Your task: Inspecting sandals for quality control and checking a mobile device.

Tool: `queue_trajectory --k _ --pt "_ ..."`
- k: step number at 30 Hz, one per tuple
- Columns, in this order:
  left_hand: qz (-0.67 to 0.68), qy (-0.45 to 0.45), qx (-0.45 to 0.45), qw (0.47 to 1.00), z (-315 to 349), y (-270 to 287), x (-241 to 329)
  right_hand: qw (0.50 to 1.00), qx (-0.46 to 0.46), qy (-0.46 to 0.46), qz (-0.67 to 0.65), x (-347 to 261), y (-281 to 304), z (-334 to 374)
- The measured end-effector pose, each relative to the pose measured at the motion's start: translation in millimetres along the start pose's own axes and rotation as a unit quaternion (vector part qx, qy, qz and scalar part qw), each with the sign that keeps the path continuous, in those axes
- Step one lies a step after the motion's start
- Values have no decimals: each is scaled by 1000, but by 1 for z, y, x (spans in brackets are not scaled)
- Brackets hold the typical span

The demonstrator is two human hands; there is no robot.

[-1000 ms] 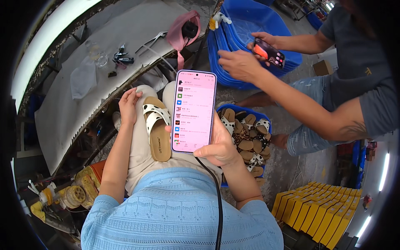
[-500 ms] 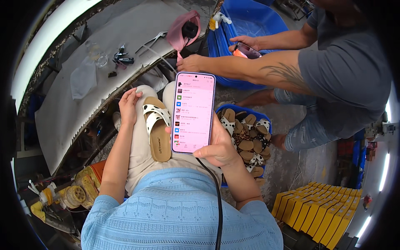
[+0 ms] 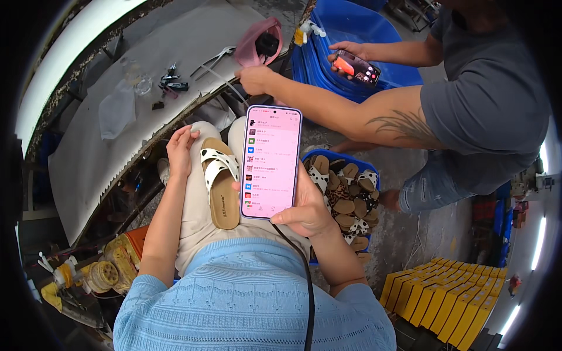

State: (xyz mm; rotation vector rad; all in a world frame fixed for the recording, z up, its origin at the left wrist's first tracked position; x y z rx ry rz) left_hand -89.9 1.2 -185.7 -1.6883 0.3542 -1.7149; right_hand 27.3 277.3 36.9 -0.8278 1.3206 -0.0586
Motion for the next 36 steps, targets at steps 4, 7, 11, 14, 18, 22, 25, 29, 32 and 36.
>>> queue_trajectory --k 4,7,11,14,18,22,25,29,32,36 --pt "-4 -3 1 1000 1 1 1 1000 3 -10 3 1 0 1" --pt "0 -2 3 1000 0 2 1 1000 0 -18 17 2 1 1" --pt "10 0 3 1000 1 3 2 1000 -5 -10 1 2 -2 2" --pt "4 1 5 1000 1 0 1 1000 -8 -8 -1 1 0 2" --pt "13 -4 -3 1000 1 -5 0 1000 -15 -7 -4 -4 4 1" --pt "15 -6 -4 1000 -2 -6 -4 1000 -18 -4 8 -8 2 -2" --pt "7 -7 -7 1000 0 0 -3 1000 0 -26 -4 -7 -4 0" --pt "-55 -26 18 998 -2 12 -2 1000 -16 4 15 -2 -2 -2" --pt "-58 -28 0 998 2 8 2 999 -37 -21 10 -5 -4 -7" --pt "-33 -32 -1 999 7 0 1 999 -8 -32 7 -11 -14 -9"
Point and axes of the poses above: each hand's wrist, its own z-axis away from the middle knuckle, its own y-axis out of the back of the hand, x = y × z, the point moved 1 cm from there along -z, towards the middle knuckle, and after that the axes turned 13 degrees about z, right-handed, at the moved point
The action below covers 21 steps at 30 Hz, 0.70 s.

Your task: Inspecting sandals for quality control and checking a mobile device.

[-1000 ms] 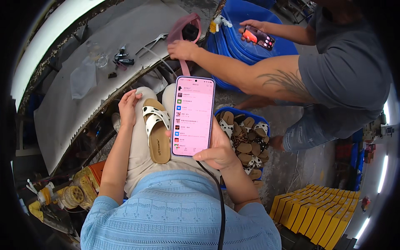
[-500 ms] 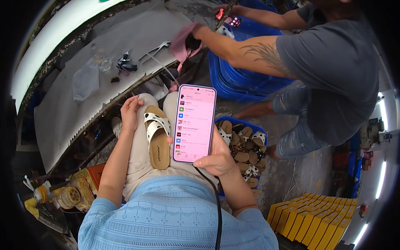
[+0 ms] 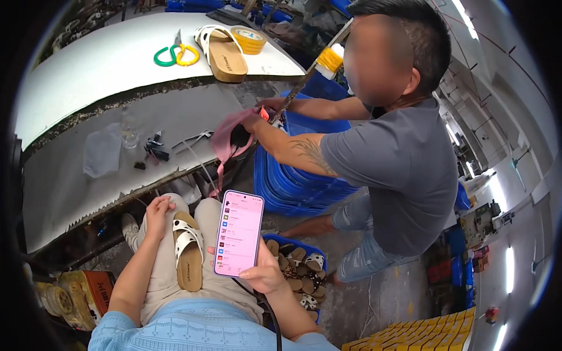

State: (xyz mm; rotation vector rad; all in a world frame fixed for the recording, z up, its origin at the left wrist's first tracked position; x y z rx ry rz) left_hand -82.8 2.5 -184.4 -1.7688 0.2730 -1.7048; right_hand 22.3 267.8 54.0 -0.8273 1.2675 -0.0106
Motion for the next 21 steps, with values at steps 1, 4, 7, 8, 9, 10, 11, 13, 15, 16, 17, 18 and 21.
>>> queue_trajectory --k 1,4,7,8,9,10,11,13,15,16,17,18,21 --pt "10 -2 -7 1000 0 -4 1 1000 -22 4 3 -1 3 0" --pt "3 -1 -14 1000 1 -3 0 999 -45 5 2 1 4 -1" --pt "-128 -48 -59 989 6 -8 5 999 -44 -3 1 2 2 2" --pt "-237 -81 -90 964 9 -13 8 999 -42 -7 2 3 2 3" --pt "-304 -133 -126 935 13 -17 13 999 -44 -7 -1 2 3 4" --pt "-358 -150 -147 910 17 -19 17 999 -42 -2 -3 3 3 6" --pt "-397 -159 -161 890 18 -21 20 999 -40 2 -6 3 4 7" --pt "-432 -156 -169 872 17 -28 24 999 -39 5 -6 1 7 12" --pt "-452 -160 -170 861 19 -19 27 999 -40 3 -7 3 8 15" --pt "-466 -169 -174 851 18 -17 27 999 -43 1 -14 2 9 17" --pt "-472 -167 -172 848 18 -11 31 999 -48 1 -16 2 9 18" --pt "-467 -137 -185 854 19 -3 35 998 -52 0 -17 3 9 20" --pt "-413 -84 -166 891 32 -3 52 998 -56 7 -27 5 17 23"
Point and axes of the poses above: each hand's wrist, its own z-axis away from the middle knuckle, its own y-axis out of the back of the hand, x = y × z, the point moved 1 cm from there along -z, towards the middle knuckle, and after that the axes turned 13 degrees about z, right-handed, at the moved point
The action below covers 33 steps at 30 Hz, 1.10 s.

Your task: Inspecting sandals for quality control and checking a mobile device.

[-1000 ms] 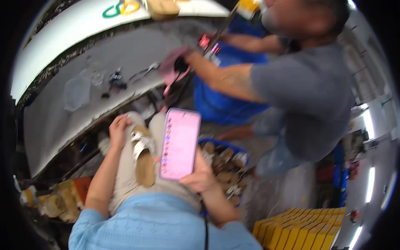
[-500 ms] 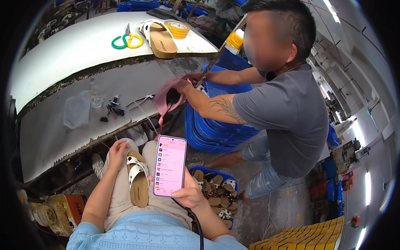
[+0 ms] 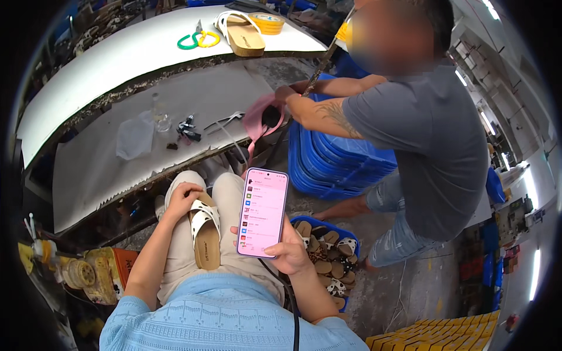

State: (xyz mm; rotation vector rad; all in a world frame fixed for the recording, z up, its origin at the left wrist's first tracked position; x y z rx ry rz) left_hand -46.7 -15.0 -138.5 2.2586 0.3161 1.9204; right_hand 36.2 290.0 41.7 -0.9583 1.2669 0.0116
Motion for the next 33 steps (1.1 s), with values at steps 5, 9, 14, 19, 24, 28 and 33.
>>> queue_trajectory --k 5,9,14,19,24,28,33 --pt "209 56 59 974 19 21 18 1000 -4 -14 -6 -2 1 -4" --pt "51 10 101 994 31 35 8 999 -21 -36 10 -4 1 -26" --pt "58 14 156 986 37 43 -5 997 -51 -45 40 0 -12 -60" --pt "54 -4 166 985 35 43 -14 996 -51 -57 44 12 -14 -84" --pt "53 5 151 987 29 42 -20 996 -51 -66 31 18 -11 -92" --pt "56 5 143 988 21 38 -21 997 -30 -66 31 19 -5 -93" --pt "59 13 132 989 14 32 -25 997 -21 -60 36 19 -1 -92"
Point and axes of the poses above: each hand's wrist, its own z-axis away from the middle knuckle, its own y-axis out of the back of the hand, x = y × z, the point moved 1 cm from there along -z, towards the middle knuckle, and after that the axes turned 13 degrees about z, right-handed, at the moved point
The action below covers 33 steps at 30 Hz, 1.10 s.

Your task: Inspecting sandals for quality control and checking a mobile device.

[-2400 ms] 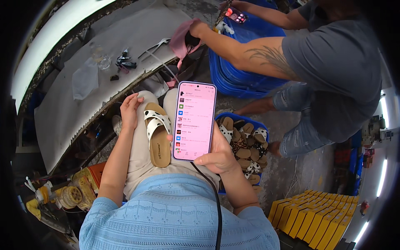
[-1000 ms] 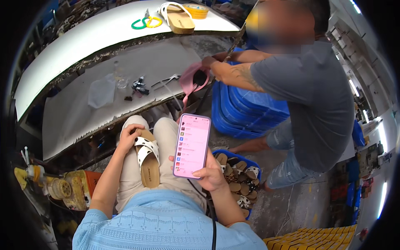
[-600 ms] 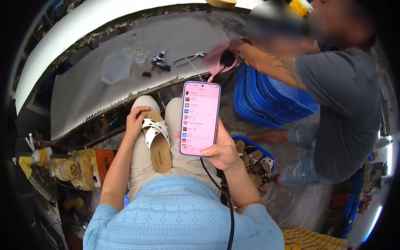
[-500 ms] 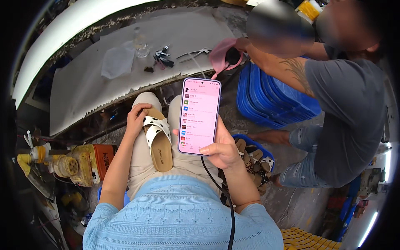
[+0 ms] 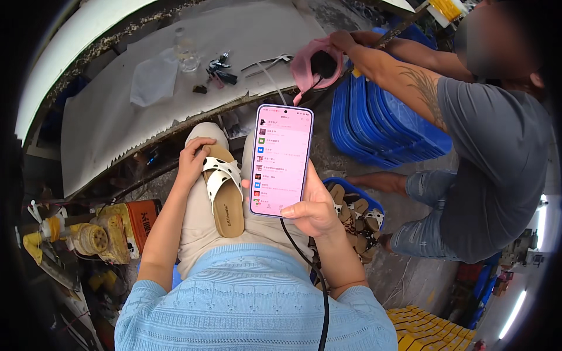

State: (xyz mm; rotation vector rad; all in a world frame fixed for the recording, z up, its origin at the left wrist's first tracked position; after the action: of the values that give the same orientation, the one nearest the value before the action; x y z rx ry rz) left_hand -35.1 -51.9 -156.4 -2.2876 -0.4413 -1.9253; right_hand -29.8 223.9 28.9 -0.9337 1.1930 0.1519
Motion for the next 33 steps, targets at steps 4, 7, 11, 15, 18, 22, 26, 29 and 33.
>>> queue_trajectory --k 4,7,11,15,18,22,26,29,33 --pt "-1 -5 -12 1000 -2 -4 0 1000 -4 -7 -7 0 -1 1" --pt "1 -3 -16 1000 -3 -4 -2 1000 -3 -8 -12 2 -1 2" --pt "-2 2 -20 1000 -3 -4 -1 1000 -2 -6 -7 2 -2 3" --pt "1 -3 -23 1000 -4 -3 -7 1000 3 -6 -3 1 -6 4" --pt "1 -5 -22 1000 -3 -3 -7 1000 4 -7 -8 1 -9 5" --pt "9 -7 -24 1000 -2 -2 -5 1000 1 -10 -3 2 -11 6" --pt "31 14 -33 999 -2 2 -4 1000 4 -12 7 3 -14 8" --pt "250 110 1 962 8 3 2 1000 -1 -14 4 2 -17 9" --pt "286 102 74 950 29 26 37 1000 -4 -14 10 0 -13 13"
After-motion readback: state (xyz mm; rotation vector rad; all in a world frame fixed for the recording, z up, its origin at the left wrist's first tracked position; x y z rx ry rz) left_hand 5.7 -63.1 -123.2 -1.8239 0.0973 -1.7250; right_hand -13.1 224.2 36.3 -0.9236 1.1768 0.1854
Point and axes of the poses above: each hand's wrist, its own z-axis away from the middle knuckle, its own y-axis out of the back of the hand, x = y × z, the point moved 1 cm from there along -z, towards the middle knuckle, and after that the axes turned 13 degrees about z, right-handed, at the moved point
